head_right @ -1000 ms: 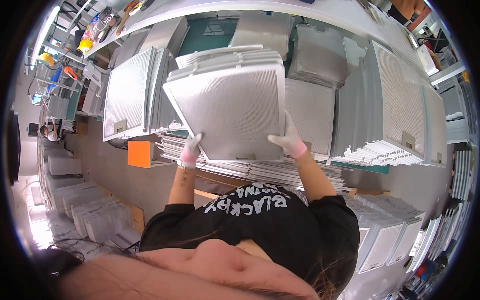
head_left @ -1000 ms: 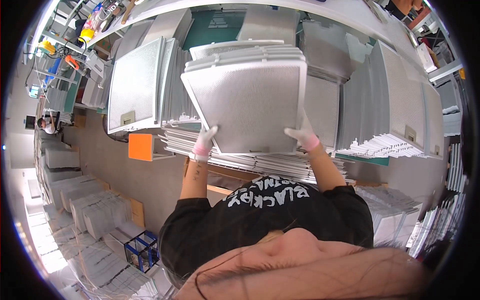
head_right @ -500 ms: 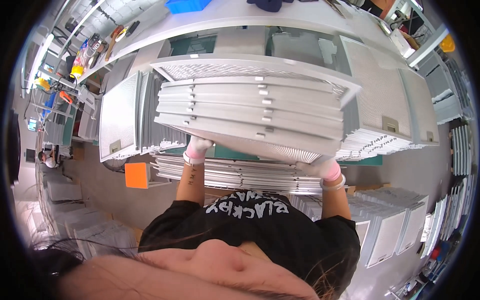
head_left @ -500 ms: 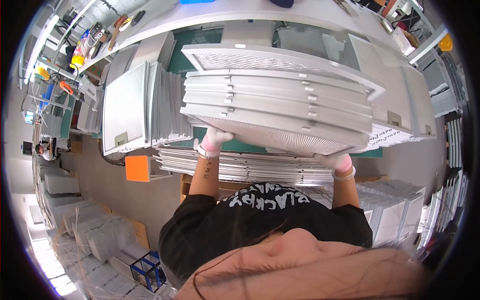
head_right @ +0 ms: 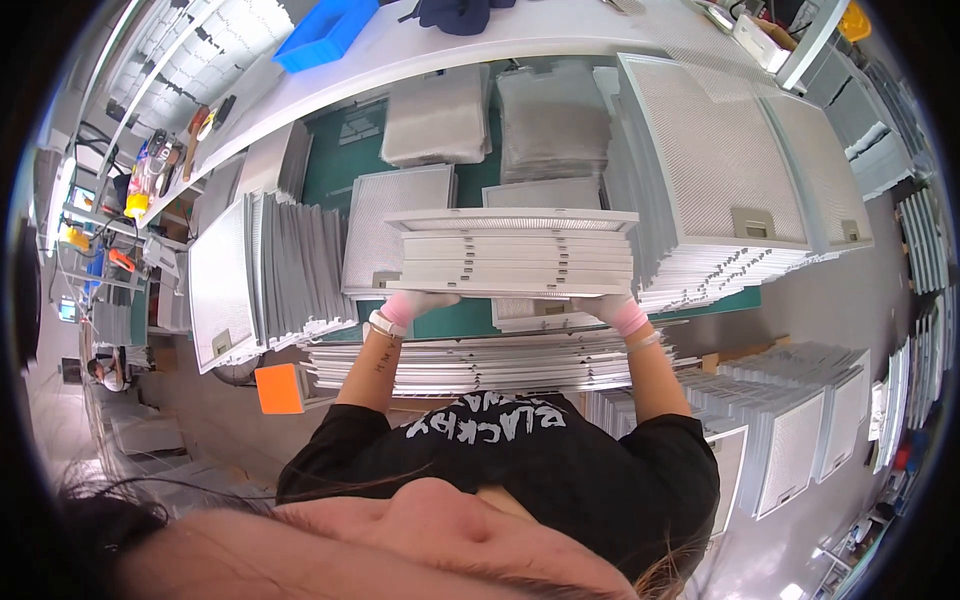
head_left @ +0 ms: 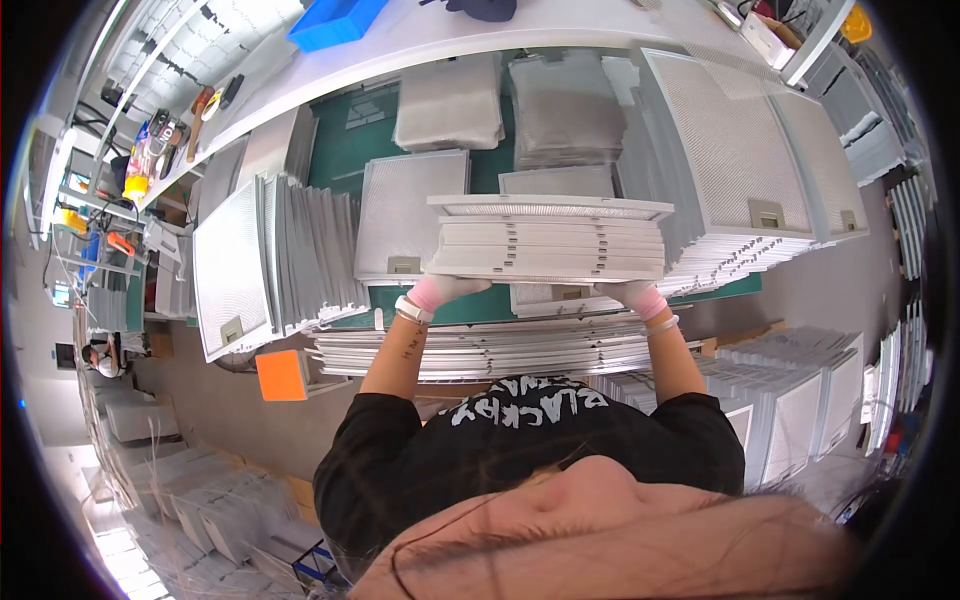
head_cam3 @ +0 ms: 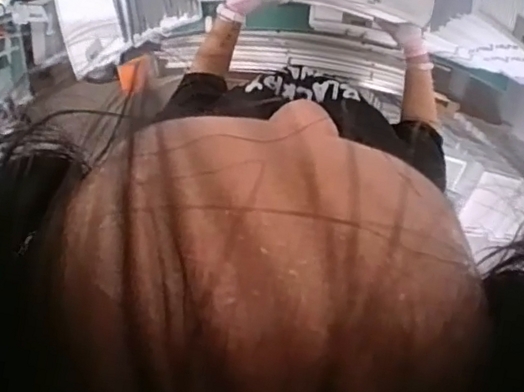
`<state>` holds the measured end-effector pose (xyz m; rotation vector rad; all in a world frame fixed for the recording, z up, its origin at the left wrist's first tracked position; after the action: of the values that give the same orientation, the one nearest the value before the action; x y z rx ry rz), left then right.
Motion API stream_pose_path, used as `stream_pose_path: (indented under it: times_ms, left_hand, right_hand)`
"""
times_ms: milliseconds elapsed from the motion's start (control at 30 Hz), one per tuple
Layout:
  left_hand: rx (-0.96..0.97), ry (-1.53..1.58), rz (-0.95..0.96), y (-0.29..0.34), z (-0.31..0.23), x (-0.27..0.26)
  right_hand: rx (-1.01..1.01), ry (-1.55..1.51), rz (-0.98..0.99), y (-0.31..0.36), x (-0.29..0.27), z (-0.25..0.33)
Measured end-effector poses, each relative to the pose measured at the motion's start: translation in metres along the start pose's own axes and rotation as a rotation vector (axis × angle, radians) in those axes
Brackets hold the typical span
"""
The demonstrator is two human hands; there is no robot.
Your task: Manually organizing and stacking square filter panels on a workbench.
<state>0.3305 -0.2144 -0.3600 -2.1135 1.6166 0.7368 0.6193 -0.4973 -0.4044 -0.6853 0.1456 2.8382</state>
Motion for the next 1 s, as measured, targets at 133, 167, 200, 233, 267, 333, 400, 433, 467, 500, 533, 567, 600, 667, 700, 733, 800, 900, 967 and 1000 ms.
stream_pose_path:
  times_ms: [133,167,200,233,267,333,400,433,467,500,533,567,600,667,700,733,800,900,967,1000]
  left_hand:
    - [0.348,0.554,-0.153,-0.002,-0.022,-0.004]
    - [0.478,0.716,-0.256,-0.002,-0.03,-0.005]
    - [0.509,0.685,-0.305,-0.002,-0.037,-0.005]
    - [0.503,0.635,-0.28,-0.003,-0.045,-0.004]
    - [0.477,0.606,-0.277,-0.003,-0.051,-0.001]
    - [0.425,0.542,-0.29,-0.002,-0.059,0.0]
    - [0.396,0.611,-0.26,-0.002,-0.063,-0.003]
    - [0.393,0.651,-0.242,0.0,-0.065,-0.006]
    - [0.399,0.511,-0.222,0.002,-0.067,-0.012]
    - [0.421,0.365,-0.196,0.003,-0.07,-0.02]
    - [0.44,0.218,-0.17,0.006,-0.076,-0.028]
    - [0.407,0.157,-0.147,0.01,-0.082,-0.036]
    - [0.373,0.095,-0.124,0.014,-0.09,-0.044]
    - [0.332,-0.054,-0.119,0.021,-0.111,-0.058]
    - [0.336,-0.18,-0.094,0.023,-0.122,-0.063]
    - [0.343,-0.317,-0.064,0.023,-0.132,-0.068]
    - [0.323,-0.436,0.008,0.023,-0.15,-0.072]
    - [0.227,-0.526,0.049,0.021,-0.168,-0.071]
    - [0.227,-0.546,0.042,0.021,-0.173,-0.07]
    - [0.229,-0.548,0.037,0.021,-0.174,-0.069]
  right_hand:
    - [-0.068,0.0,0.005,0.005,-0.025,0.024]
    - [-0.184,0.228,-0.044,0.006,-0.033,0.035]
    - [-0.259,0.491,-0.081,0.006,-0.041,0.045]
    - [-0.302,0.624,-0.134,0.004,-0.041,0.054]
    - [-0.355,0.584,-0.171,0.001,-0.041,0.062]
    - [-0.325,0.383,-0.238,-0.003,-0.039,0.071]
    - [-0.347,0.215,-0.242,-0.004,-0.037,0.074]
    - [-0.327,0.212,-0.252,-0.002,-0.037,0.074]
    - [-0.32,0.138,-0.225,0.0,-0.037,0.073]
    - [-0.321,0.076,-0.227,0.003,-0.037,0.072]
    - [-0.337,0.052,-0.246,0.006,-0.037,0.071]
    - [-0.328,0.028,-0.225,0.009,-0.037,0.071]
    - [-0.333,0.042,-0.224,0.011,-0.037,0.071]
    - [-0.328,0.101,-0.215,0.014,-0.036,0.071]
    - [-0.318,0.148,-0.205,0.015,-0.036,0.071]
    - [-0.308,0.195,-0.195,0.015,-0.036,0.072]
    - [-0.311,0.185,-0.19,0.016,-0.037,0.072]
    - [-0.334,0.341,-0.201,0.015,-0.039,0.073]
    - [-0.336,0.345,-0.206,0.015,-0.039,0.072]
    - [-0.329,0.269,-0.203,0.016,-0.038,0.072]
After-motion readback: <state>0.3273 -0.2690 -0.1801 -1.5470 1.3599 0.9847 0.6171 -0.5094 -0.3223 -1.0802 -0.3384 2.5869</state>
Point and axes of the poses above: each hand's wrist, its own y-axis away from the middle knuckle, its own x-axis out of the palm, z = x × y, the point moved 1 cm from there along -y, towards the middle knuckle, and after that the axes turned 12 degrees about z, right-handed, at the moved point
